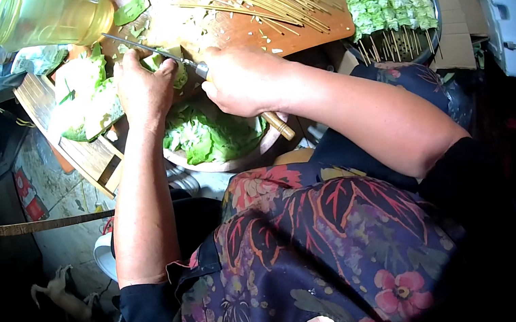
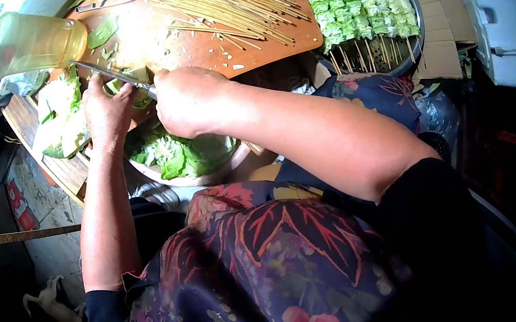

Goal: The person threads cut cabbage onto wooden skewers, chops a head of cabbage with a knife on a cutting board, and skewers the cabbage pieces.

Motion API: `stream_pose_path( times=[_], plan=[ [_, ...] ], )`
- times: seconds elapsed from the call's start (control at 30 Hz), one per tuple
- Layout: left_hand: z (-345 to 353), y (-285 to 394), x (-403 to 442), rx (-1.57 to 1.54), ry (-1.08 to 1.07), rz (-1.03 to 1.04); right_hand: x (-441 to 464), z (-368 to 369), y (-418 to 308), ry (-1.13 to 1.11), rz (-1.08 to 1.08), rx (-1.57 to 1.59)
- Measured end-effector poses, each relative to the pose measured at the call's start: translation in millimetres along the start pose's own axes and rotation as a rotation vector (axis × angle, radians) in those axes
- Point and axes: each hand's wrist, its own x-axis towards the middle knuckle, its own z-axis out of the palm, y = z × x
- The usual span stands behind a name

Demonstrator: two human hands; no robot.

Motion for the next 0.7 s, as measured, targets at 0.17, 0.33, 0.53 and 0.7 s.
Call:
stream_pose_path(
  times=[0.17,0.33,0.53,0.7],
  plan=[
    [0.5,-3.1,-4.3,-0.04,0.026,0.015,10.0,23.5,8.7,0.022,0.06,0.005],
    [-2.6,-6.9,-18.5,-0.239,0.093,-0.066,9.2,32.0,17.4,0.083,0.034,0.065],
    [2.6,-26.0,-15.6,-0.543,0.007,-0.305,-15.6,9.2,6.7,0.13,-0.08,0.136],
    [-16.4,-27.3,-22.0,-0.523,0.048,-0.338,-12.0,-10.1,8.7,0.191,-0.056,-0.053]
  ],
)
